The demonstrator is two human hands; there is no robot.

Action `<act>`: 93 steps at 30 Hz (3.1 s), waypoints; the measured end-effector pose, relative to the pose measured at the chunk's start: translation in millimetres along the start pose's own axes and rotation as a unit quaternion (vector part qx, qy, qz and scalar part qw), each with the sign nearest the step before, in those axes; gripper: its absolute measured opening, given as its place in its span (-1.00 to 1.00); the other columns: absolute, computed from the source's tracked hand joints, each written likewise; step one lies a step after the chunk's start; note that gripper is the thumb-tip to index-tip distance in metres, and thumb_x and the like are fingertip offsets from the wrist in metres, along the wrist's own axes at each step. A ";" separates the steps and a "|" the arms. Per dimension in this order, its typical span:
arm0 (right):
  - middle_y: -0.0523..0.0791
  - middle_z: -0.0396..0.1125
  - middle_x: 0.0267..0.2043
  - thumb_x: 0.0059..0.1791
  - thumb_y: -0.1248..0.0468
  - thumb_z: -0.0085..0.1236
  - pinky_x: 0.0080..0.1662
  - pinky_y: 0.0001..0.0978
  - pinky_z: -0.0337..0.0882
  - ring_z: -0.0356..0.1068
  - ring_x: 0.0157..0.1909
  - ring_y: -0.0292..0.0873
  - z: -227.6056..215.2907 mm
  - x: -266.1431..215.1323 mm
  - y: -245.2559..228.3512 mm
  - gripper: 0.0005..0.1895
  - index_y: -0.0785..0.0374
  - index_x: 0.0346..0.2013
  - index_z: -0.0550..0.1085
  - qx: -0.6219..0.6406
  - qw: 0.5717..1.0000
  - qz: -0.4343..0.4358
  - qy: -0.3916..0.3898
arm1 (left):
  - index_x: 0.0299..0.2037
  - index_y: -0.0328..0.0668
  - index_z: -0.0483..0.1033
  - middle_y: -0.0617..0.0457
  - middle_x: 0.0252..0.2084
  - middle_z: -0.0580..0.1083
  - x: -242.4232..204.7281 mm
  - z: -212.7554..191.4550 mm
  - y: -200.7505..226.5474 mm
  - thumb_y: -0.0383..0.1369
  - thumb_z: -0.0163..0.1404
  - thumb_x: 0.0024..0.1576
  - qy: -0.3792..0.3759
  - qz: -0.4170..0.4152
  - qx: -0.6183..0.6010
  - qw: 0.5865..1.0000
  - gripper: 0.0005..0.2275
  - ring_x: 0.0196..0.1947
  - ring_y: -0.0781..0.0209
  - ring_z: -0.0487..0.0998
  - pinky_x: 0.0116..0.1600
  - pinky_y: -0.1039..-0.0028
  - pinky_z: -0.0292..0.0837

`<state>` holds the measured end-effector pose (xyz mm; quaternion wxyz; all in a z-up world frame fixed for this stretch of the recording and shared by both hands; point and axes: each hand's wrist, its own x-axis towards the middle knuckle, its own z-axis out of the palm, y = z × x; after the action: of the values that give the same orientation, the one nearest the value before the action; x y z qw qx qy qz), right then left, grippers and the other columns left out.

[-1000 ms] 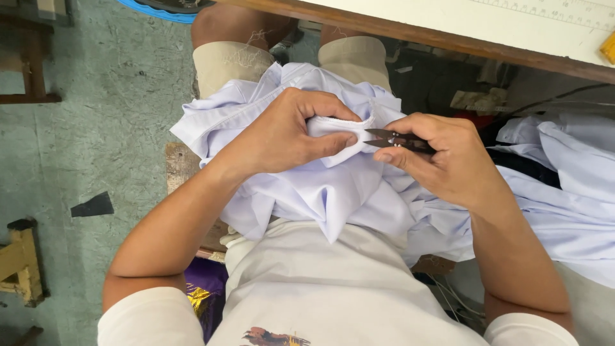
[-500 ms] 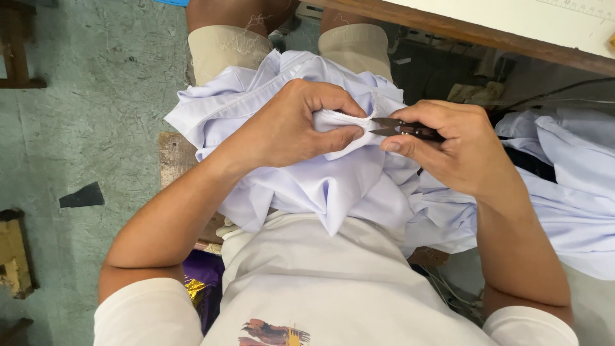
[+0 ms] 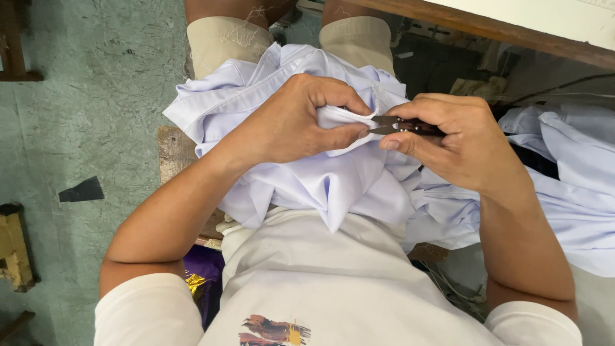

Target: Using thread snips to remove loose threads from white garments at a sewing workstation.

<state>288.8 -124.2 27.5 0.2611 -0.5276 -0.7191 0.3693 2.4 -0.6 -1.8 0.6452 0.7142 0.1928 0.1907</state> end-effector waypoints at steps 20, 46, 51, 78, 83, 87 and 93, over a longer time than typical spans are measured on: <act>-0.23 0.46 -0.39 0.23 0.20 0.56 -0.35 -0.49 0.12 0.17 -0.40 -0.40 12.3 -9.5 18.4 -0.79 0.30 -0.10 0.75 0.140 0.983 0.115 0.022 | 0.08 -0.10 0.80 0.12 -0.05 0.72 -0.4 8.8 -5.5 -0.37 0.49 0.43 0.043 0.098 0.086 0.990 -0.86 -0.03 0.17 0.76 0.15 0.34 0.61; -0.31 0.46 -0.41 0.18 0.11 0.58 -0.39 -0.48 0.10 0.15 -0.44 -0.42 8.0 0.4 13.4 -0.80 0.16 -0.05 0.85 0.152 0.973 0.175 -0.023 | 0.03 -0.10 0.82 0.14 -0.10 0.77 5.6 32.8 -19.1 -0.45 0.45 0.37 0.118 0.108 0.158 0.974 -0.89 -0.14 0.19 0.81 0.02 0.36 0.68; -0.24 0.50 -0.37 0.25 0.19 0.56 -0.28 -0.51 0.25 0.27 -0.32 -0.41 30.0 -6.9 15.6 -0.80 0.30 -0.08 0.82 0.147 0.975 0.156 0.058 | 0.09 -0.22 0.80 0.05 -0.15 0.69 0.3 38.6 -24.5 -0.51 0.43 0.42 0.137 0.148 0.192 0.960 -0.88 -0.20 0.11 0.76 -0.10 0.31 0.67; -0.23 0.43 -0.44 0.25 0.19 0.53 -0.38 -0.48 0.12 0.17 -0.44 -0.41 16.1 -14.6 11.7 -0.78 0.30 -0.14 0.74 0.127 0.985 0.104 0.044 | 0.10 -0.12 0.70 0.04 -0.03 0.67 2.1 24.4 -11.5 -0.08 0.57 0.32 0.075 0.109 0.309 0.942 -0.61 -0.07 -0.06 0.73 -0.01 0.06 0.51; -0.17 0.49 -0.35 0.26 0.15 0.48 -0.33 -0.53 0.20 0.26 -0.37 -0.40 4.0 -30.3 21.6 -0.72 0.36 -0.11 0.70 0.148 0.978 0.125 0.073 | 0.01 -0.17 0.74 0.09 -0.06 0.71 -10.4 -8.5 -0.4 -0.24 0.46 0.45 0.041 0.081 0.177 0.980 -0.79 -0.04 0.06 0.73 0.11 0.24 0.55; -0.12 0.55 -0.22 0.25 0.08 0.41 -0.30 -0.48 0.29 0.33 -0.34 -0.34 16.0 -25.4 17.4 -0.60 0.42 0.13 0.73 0.159 0.983 0.057 0.072 | 0.01 -0.16 0.77 0.11 -0.05 0.71 -13.5 -9.5 1.4 -0.36 0.43 0.49 0.035 0.069 0.139 0.987 -0.89 -0.04 0.15 0.72 0.11 0.33 0.55; -0.22 0.43 -0.39 0.34 0.12 0.30 -0.35 -0.46 0.20 0.28 -0.43 -0.37 28.5 -22.4 8.3 -0.70 0.32 0.14 0.69 0.123 0.985 0.112 0.035 | 0.08 -0.18 0.74 0.04 0.01 0.71 -31.7 -37.3 -7.7 -0.31 0.41 0.43 0.025 0.037 0.182 0.982 -0.83 0.02 0.02 0.67 0.20 0.22 0.51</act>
<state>278.6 -151.4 4.3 0.3065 -0.5812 -0.5948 0.4632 -44.2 15.3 -6.7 0.4917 0.8215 0.2142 0.1936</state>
